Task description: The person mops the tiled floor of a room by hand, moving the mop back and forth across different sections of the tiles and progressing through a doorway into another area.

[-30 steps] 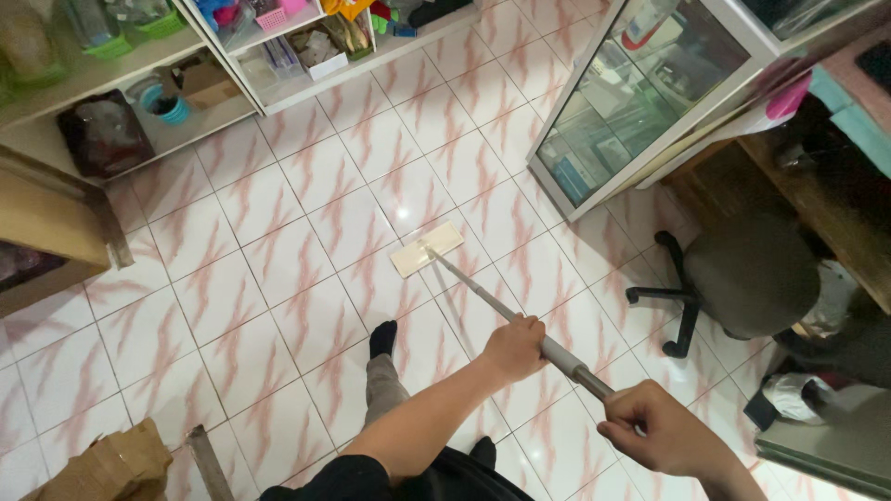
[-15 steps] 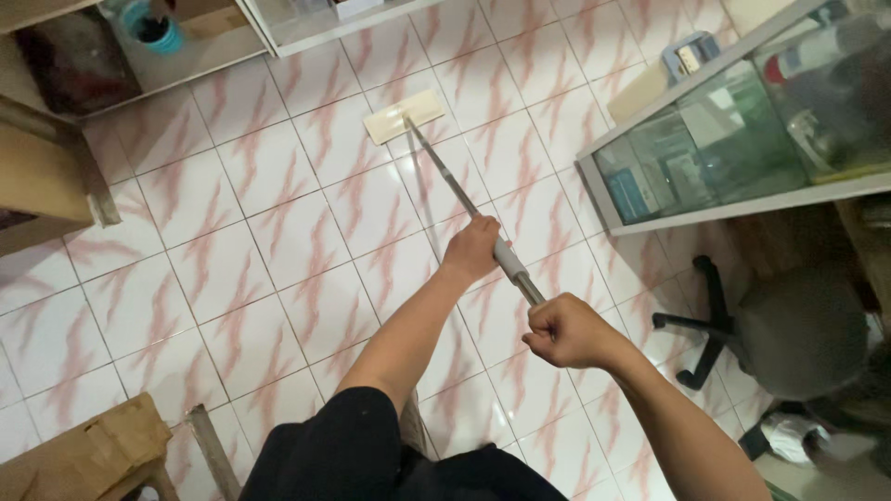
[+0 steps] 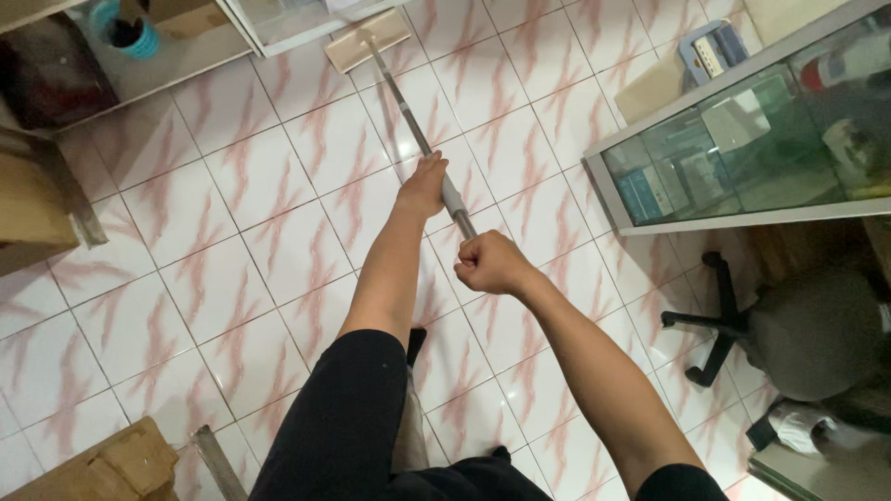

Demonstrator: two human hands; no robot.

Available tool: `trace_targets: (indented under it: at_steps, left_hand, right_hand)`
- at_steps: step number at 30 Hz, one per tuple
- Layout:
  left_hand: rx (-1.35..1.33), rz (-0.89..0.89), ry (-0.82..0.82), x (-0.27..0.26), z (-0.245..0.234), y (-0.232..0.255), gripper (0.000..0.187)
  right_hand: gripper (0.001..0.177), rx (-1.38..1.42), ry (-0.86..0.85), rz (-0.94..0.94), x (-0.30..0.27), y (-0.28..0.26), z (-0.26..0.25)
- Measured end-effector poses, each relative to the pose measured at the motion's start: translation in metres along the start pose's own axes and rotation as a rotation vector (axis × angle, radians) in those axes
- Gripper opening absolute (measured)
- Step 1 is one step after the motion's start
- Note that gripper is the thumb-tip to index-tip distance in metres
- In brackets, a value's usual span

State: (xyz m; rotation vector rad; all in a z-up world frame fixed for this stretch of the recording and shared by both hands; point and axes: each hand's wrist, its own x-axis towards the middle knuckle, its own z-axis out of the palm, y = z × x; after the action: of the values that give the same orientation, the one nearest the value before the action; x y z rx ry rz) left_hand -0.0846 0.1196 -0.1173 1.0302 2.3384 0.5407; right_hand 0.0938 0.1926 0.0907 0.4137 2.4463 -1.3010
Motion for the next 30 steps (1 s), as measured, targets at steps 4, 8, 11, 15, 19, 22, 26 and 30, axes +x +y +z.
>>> trace_targets:
  at_steps: [4,8,11,15,19,22,26,30]
  left_hand:
    - [0.114,0.026,-0.118,-0.031,0.026,0.022,0.078]
    - [0.163,0.190,-0.183,-0.096,0.070,0.076,0.077]
    - [0.135,0.295,-0.199,-0.154,0.105,0.133,0.074]
    - [0.091,0.394,-0.282,-0.238,0.140,0.231,0.062]
    - [-0.052,0.450,-0.232,-0.330,0.157,0.329,0.045]
    - [-0.026,0.493,-0.258,-0.389,0.163,0.396,0.039]
    - [-0.016,0.536,-0.262,-0.452,0.170,0.456,0.043]
    - [-0.011,0.522,-0.207,-0.479,0.172,0.468,0.038]
  right_hand:
    - [0.033,0.080,0.026,-0.084,-0.044,0.032,0.028]
    - [0.038,0.198,0.034,-0.053,-0.148,0.064,0.046]
    - [0.040,0.246,0.037,-0.006,-0.244,0.082,0.048]
    - [0.042,0.315,-0.018,-0.003,-0.380,0.098,0.032]
    - [0.045,0.298,-0.095,0.091,-0.513,0.099,0.001]
    - [0.041,0.245,-0.124,0.236,-0.606,0.099,-0.020]
    - [0.026,0.388,0.063,0.628,-0.704,0.102,-0.046]
    - [0.036,0.241,-0.098,0.358,-0.723,0.096,-0.059]
